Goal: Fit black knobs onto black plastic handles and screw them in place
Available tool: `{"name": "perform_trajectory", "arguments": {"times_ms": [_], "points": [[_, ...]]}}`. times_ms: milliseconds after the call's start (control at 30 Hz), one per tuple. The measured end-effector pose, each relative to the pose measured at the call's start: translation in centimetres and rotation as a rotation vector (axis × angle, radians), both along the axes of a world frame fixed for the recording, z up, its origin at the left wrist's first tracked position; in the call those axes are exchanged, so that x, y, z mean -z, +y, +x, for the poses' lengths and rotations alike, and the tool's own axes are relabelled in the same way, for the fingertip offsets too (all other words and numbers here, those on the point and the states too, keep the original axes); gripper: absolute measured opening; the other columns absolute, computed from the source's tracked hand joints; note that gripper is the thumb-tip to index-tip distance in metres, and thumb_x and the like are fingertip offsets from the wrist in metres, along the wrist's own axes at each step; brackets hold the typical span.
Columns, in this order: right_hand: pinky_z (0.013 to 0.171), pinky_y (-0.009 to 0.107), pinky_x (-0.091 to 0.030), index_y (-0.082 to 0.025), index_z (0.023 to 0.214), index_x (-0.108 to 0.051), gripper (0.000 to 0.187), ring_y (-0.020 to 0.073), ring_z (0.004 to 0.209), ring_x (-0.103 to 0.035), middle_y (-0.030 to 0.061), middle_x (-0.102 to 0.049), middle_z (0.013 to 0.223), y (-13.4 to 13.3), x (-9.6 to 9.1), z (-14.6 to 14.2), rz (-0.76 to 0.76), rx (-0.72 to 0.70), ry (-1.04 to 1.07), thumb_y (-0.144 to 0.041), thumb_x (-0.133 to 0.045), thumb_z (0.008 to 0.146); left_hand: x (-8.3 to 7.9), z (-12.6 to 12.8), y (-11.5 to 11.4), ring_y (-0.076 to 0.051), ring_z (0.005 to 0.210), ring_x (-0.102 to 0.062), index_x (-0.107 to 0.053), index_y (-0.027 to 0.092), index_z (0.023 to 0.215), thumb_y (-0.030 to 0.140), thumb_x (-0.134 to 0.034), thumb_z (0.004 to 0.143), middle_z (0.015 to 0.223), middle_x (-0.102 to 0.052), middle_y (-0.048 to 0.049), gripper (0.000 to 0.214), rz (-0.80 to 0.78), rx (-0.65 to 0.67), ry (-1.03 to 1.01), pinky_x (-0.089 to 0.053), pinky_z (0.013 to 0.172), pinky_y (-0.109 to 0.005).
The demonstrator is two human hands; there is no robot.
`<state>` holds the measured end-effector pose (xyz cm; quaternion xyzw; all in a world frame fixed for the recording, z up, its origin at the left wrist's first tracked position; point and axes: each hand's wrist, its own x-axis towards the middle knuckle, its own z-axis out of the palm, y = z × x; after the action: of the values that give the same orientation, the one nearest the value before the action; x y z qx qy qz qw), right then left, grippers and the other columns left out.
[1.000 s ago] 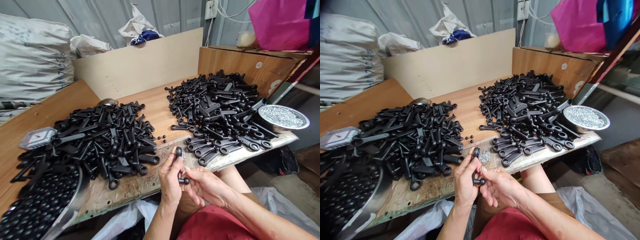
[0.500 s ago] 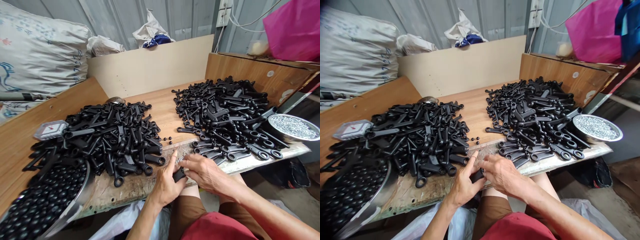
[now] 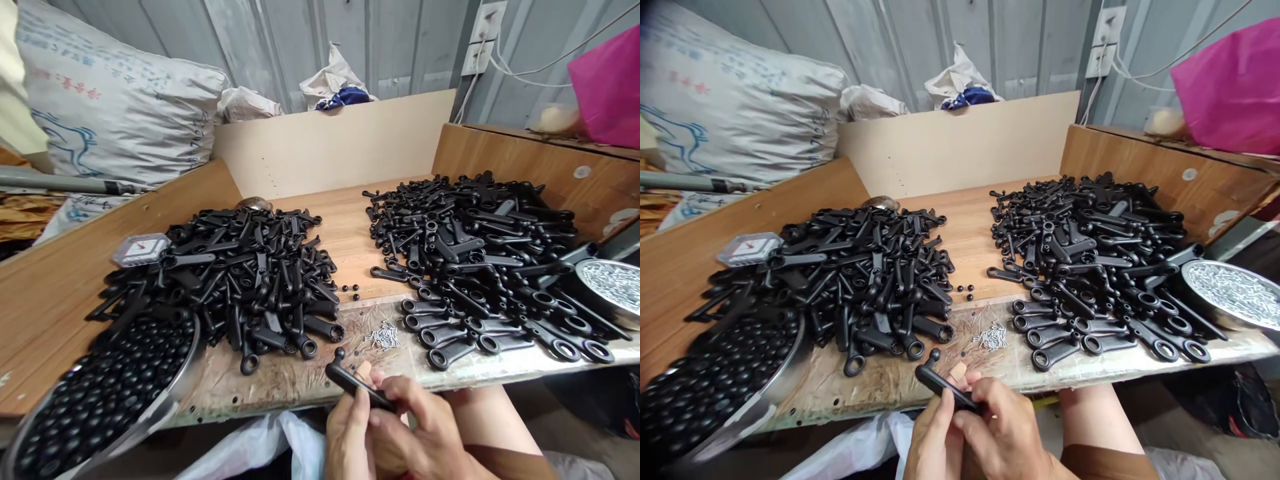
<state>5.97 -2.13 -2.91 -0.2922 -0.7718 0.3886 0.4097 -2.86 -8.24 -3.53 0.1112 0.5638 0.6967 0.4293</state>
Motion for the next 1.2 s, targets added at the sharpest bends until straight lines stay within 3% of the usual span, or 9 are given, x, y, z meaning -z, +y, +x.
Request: {"name": "perform_trajectory", "arguments": {"times_ms": [133, 233, 333, 467, 600, 733, 833, 1000, 1200], "points": [[0.044, 0.020, -0.042, -0.019, 0.073, -0.056, 0.023, 0.0118, 0.047, -0.053, 0.0020, -0.062, 0.061, 0.1, -0.7, 0.2, 0.300, -0.260, -0.199, -0.035, -0.047, 0.085, -0.7, -0.8, 0.3, -0.015, 0.061, -0.057, -0.067, 0.019, 0.080, 0.053, -0.070, 0.062, 0.065, -0.063, -0.0014, 0.038, 0.006, 0.008, -0.116, -0.044, 0.058, -0.024], [0.050, 0.018, -0.043, -0.019, 0.069, -0.059, 0.031, 0.0108, 0.050, -0.056, 0.0000, -0.060, 0.057, 1.5, -3.1, 1.3, 0.196, -0.397, -0.276, -0.033, -0.040, 0.090, -0.8, -1.6, -0.3, -0.008, 0.038, -0.041, -0.062, 0.015, 0.064, 0.054, -0.066, 0.066, 0.043, -0.048, 0.0039, 0.039, -0.065, 0.167, -0.079, -0.032, 0.041, -0.021], [0.064, 0.021, -0.047, -0.020, 0.089, -0.064, 0.029, 0.0143, 0.069, -0.060, 0.0042, -0.066, 0.076, 3.1, -6.4, 1.4, 0.090, -0.326, -0.259, -0.034, -0.038, 0.091, -0.2, -1.4, -0.4, -0.008, 0.027, -0.032, -0.053, 0.016, 0.055, 0.062, -0.054, 0.068, 0.034, -0.039, 0.0046, 0.047, -0.143, 0.409, -0.087, -0.017, 0.032, -0.021], [0.084, 0.027, -0.043, -0.021, 0.117, -0.056, 0.037, 0.0180, 0.098, -0.055, 0.0061, -0.063, 0.107, 4.2, -9.7, -1.1, 0.089, -0.554, -0.244, -0.038, -0.035, 0.092, 1.0, -1.1, 0.6, -0.009, 0.029, -0.033, -0.047, 0.020, 0.050, 0.065, -0.052, 0.061, 0.035, -0.039, 0.0037, 0.046, -0.222, 0.416, -0.073, -0.012, 0.034, -0.023], [0.084, 0.027, -0.043, -0.016, 0.125, -0.050, 0.043, 0.0185, 0.097, -0.057, 0.0080, -0.062, 0.110, 4.9, -8.1, -4.0, 0.001, -0.771, -0.306, -0.039, -0.032, 0.092, 1.3, -1.7, 1.3, -0.009, 0.030, -0.033, -0.044, 0.021, 0.043, 0.061, -0.049, 0.059, 0.034, -0.037, 0.0037, 0.044, -0.304, 0.424, -0.105, -0.014, 0.036, -0.023], [0.080, 0.025, -0.045, -0.016, 0.124, -0.050, 0.039, 0.0165, 0.090, -0.061, 0.0065, -0.064, 0.106, 5.9, -4.3, -5.3, -0.162, -0.721, -0.439, -0.032, -0.033, 0.092, 0.5, -2.6, 1.8, -0.006, 0.024, -0.031, -0.042, 0.017, 0.033, 0.049, -0.051, 0.061, 0.030, -0.038, 0.0019, 0.043, -0.347, 0.539, -0.149, -0.008, 0.036, -0.023], [0.079, 0.025, -0.045, -0.015, 0.124, -0.049, 0.039, 0.0160, 0.087, -0.061, 0.0060, -0.064, 0.104, 6.2, -3.0, -5.3, -0.193, -0.680, -0.428, -0.031, -0.036, 0.091, 0.0, -2.9, 2.2, -0.006, 0.023, -0.032, -0.043, 0.017, 0.036, 0.047, -0.051, 0.063, 0.031, -0.039, 0.0023, 0.042, -0.353, 0.586, -0.160, -0.008, 0.034, -0.022], [0.079, 0.024, -0.044, -0.011, 0.117, -0.055, 0.034, 0.0150, 0.085, -0.060, 0.0073, -0.066, 0.097, 5.8, -2.7, -3.9, -0.147, -0.573, -0.360, -0.024, -0.040, 0.090, 0.2, -3.2, 1.9, -0.005, 0.023, -0.033, -0.041, 0.017, 0.040, 0.051, -0.053, 0.064, 0.031, -0.040, 0.0035, 0.043, -0.294, 0.614, -0.119, -0.007, 0.032, -0.020], [0.082, 0.024, -0.041, -0.019, 0.108, -0.063, 0.025, 0.0153, 0.092, -0.058, 0.0063, -0.064, 0.098, 6.1, -4.6, 0.5, 0.119, -0.737, -0.496, -0.020, -0.051, 0.086, -0.7, -3.7, 1.0, -0.006, 0.029, -0.038, -0.057, 0.015, 0.072, 0.037, -0.059, 0.061, 0.039, -0.049, 0.0039, 0.025, -0.222, 0.659, -0.138, -0.016, 0.034, -0.018]]}}
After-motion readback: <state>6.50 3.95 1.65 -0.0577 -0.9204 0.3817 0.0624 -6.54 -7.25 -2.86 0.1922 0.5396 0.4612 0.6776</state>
